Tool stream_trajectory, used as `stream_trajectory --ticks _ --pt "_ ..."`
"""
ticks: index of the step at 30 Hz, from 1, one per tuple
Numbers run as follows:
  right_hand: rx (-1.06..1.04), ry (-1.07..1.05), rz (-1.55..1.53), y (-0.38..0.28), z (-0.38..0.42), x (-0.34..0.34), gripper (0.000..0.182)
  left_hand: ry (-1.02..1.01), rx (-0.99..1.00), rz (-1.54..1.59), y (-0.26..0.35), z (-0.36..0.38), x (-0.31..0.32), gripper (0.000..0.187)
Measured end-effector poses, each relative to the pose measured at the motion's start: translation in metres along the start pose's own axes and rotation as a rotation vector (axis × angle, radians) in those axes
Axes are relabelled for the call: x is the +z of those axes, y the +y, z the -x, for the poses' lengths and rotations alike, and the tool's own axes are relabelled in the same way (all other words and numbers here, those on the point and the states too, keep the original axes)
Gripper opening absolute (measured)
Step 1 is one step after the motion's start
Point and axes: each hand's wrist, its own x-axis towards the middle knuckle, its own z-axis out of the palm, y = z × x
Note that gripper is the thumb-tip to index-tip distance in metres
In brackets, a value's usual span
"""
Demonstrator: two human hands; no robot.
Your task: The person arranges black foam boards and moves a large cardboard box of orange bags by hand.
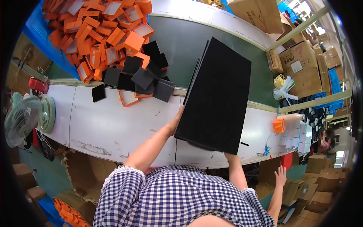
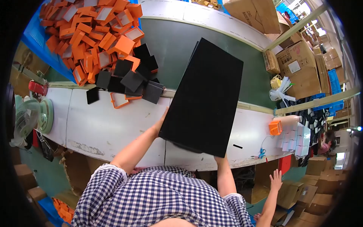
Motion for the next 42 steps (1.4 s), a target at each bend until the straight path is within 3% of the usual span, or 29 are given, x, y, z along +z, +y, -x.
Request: stream_trajectory --ticks 1,3,5,6,7,8,9,11,12,13,14,16,17,19,20,21,22,24,26,28,30,33,35,36,37,39,40,41,42 --pt "-0.087 -0.035 0.069 0.010 0.003 0.007 0.067 -0.123 -0.048 0.125 0.017 0.014 0.004 0.095" --pt "-0.170 -0.050 0.131 0.015 0.015 -0.001 0.065 -0.037 -0.026 -0.057 0.006 0.016 -0.016 0.097" --pt "0.247 -0.070 -0.636 0.011 0.015 -0.031 0.066 0.330 0.051 -0.321 0.016 0.031 -0.013 0.095" --pt "0.227 -0.061 -0.649 0.016 0.020 -0.017 0.066 0.256 0.014 -0.262 0.009 0.033 -0.013 0.089" --pt "-0.190 -0.015 0.219 0.024 0.031 0.017 0.063 0.088 -0.004 -0.216 -0.023 0.025 -0.021 0.084" --pt "-0.576 0.051 1.101 0.031 0.038 0.043 0.060 0.101 -0.033 -0.107 -0.024 0.025 -0.025 0.086" --pt "-0.474 0.041 0.945 0.054 0.045 0.038 0.061 0.112 -0.067 -0.001 -0.021 0.025 -0.029 0.087" --pt "-0.184 0.002 0.528 0.082 0.067 0.049 0.058 0.048 0.050 -0.159 0.025 0.031 -0.018 0.079" --pt "0.010 -0.023 0.583 0.070 0.082 0.065 0.053 0.052 0.035 -0.275 0.031 0.021 -0.035 0.078" --pt "0.046 -0.019 0.738 0.096 0.092 0.058 0.053 0.071 -0.040 -0.082 0.030 -0.002 -0.061 0.077" --pt "-0.086 -0.131 0.907 0.110 0.099 0.061 0.057 -0.009 -0.016 -0.020 0.056 -0.006 -0.062 0.078" --pt "0.322 -0.106 0.532 0.081 0.116 0.115 0.064 -0.170 -0.140 0.262 0.094 -0.008 -0.075 0.079" --pt "0.548 -0.072 0.245 0.063 0.118 0.132 0.064 -0.053 -0.107 0.247 0.110 0.002 -0.067 0.078" --pt "0.631 -0.391 0.321 0.072 0.115 0.093 0.064 -0.068 0.010 0.119 0.109 0.006 -0.097 0.071" --pt "0.713 -0.263 0.286 0.071 0.118 0.071 0.057 0.129 0.085 0.073 0.092 0.007 -0.132 0.070" --pt "0.649 -0.035 0.299 0.049 0.118 0.062 0.052 0.154 0.273 -0.006 0.084 0.030 -0.125 0.072" --pt "0.431 0.092 0.322 0.054 0.110 0.021 0.044 0.146 0.273 -0.014 0.071 0.057 -0.118 0.072" --pt "0.234 0.446 0.257 0.041 0.090 -0.062 0.059 0.530 0.362 -0.168 0.037 0.098 -0.105 0.080" --pt "0.106 0.599 0.255 -0.010 0.059 -0.110 0.079 0.550 0.229 -0.065 -0.012 0.127 -0.112 0.085" --pt "0.103 0.480 0.140 -0.054 0.004 -0.156 0.100 0.617 0.159 -0.046 -0.021 0.134 -0.089 0.094" --pt "0.174 0.299 0.101 -0.095 -0.048 -0.173 0.108 0.503 0.159 0.104 -0.026 0.127 -0.078 0.092" --pt "0.239 -0.142 -0.036 -0.118 -0.114 -0.172 0.102 0.436 0.197 0.288 -0.038 0.119 -0.042 0.091" --pt "0.347 -0.178 -0.133 -0.104 -0.140 -0.158 0.082 0.657 0.334 0.146 -0.033 0.109 -0.005 0.085" --pt "0.356 -0.067 -0.102 -0.082 -0.146 -0.160 0.076 0.690 0.346 0.159 -0.034 0.107 -0.006 0.085" --pt "0.363 0.050 -0.071 -0.059 -0.143 -0.163 0.069 0.516 0.410 0.282 -0.039 0.105 -0.018 0.084" --pt "0.420 0.024 -0.259 -0.075 -0.115 -0.151 0.062 0.154 0.552 0.515 -0.057 0.102 -0.052 0.082" --pt "0.155 -0.205 -0.131 -0.055 -0.125 -0.182 0.063 -0.035 0.623 0.619 -0.065 0.102 -0.064 0.081" --pt "0.178 -0.221 -0.124 -0.055 -0.128 -0.180 0.063 -0.228 0.688 0.715 -0.069 0.104 -0.068 0.080" --pt "0.215 -0.257 -0.101 -0.059 -0.144 -0.167 0.063 -0.204 0.695 0.724 -0.054 0.114 -0.047 0.080"
